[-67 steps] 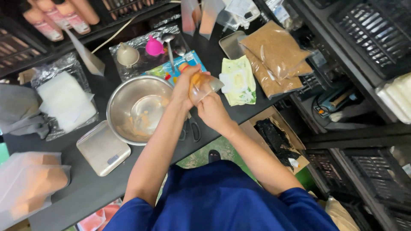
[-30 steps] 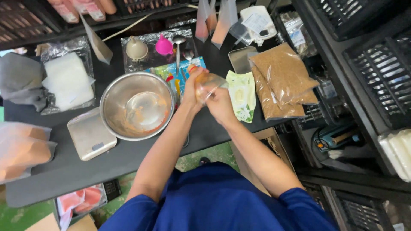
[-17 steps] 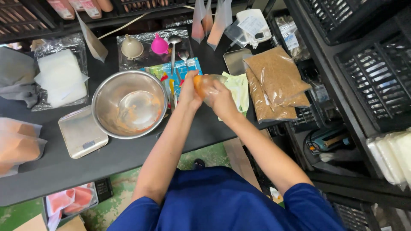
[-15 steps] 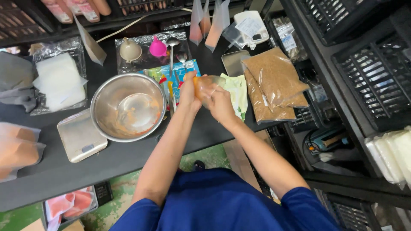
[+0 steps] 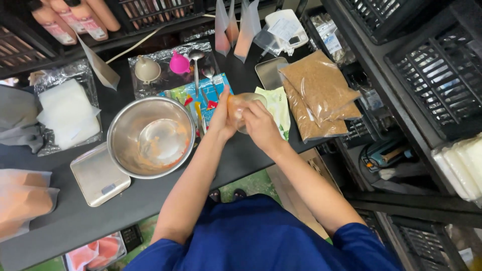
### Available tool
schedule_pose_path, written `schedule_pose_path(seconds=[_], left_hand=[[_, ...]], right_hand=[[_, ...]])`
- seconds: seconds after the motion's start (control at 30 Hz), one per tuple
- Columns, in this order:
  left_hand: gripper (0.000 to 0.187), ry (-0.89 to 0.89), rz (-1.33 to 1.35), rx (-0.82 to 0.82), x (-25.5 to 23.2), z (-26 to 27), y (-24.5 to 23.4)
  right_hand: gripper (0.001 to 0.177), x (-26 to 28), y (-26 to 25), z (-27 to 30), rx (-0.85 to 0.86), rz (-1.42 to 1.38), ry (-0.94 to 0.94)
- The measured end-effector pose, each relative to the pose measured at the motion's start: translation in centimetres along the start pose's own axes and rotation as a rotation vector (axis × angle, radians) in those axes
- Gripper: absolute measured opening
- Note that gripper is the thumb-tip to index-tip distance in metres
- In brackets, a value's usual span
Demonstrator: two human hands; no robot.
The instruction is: Cleaning various tools including a ladle, scissors, and a metal bowl, as well as the workstation surface using a cloth.
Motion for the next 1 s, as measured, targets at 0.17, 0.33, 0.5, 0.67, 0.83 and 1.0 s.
schedule_pose_path(seconds=[0.17, 0.33, 0.5, 0.67, 0.83, 1.0], left_hand=[[0.082, -0.092, 0.035, 0.002, -1.5, 0.8, 2.8], [0.062, 0.064, 0.044, -0.077, -0.6, -1.8, 1.3], [0.032, 0.225, -0.054, 0.161, -2.6, 0.2, 5.3], [0.028, 0.158, 0.040, 0.410, -2.2, 0.6, 6.1], [0.046, 0.103, -0.060, 0.338, -3.0, 0.0, 3.6], [0.040, -0.061, -0.011, 0.279, -4.3, 0.6, 4.3]], right_hand=[[0.009, 0.9, -1.1, -1.1, 0.016, 0.189, -0.020], [0.016, -0.2, 0.8, -1.9, 0.084, -0.266, 0.324], [0.013, -0.3, 1.1, -1.2, -0.173, -0.983, 0.614], [0.022, -0.6, 3.0, -1.2, -0.367, -1.524, 0.590], [0.023, -0.5, 1.8, -1.2, -0.266, -1.248, 0.576], [0.030, -0.1, 1.2, -1.5, -0.218, 0.166, 0.104]])
Point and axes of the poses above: each hand's wrist, its own z-axis away from the middle knuckle, its own y-axis out of the palm, x = y × z, the point moved 5 cm from there along -z, towards the middle knuckle, and after that the axes turned 12 degrees about x, right-handed, at the moved point
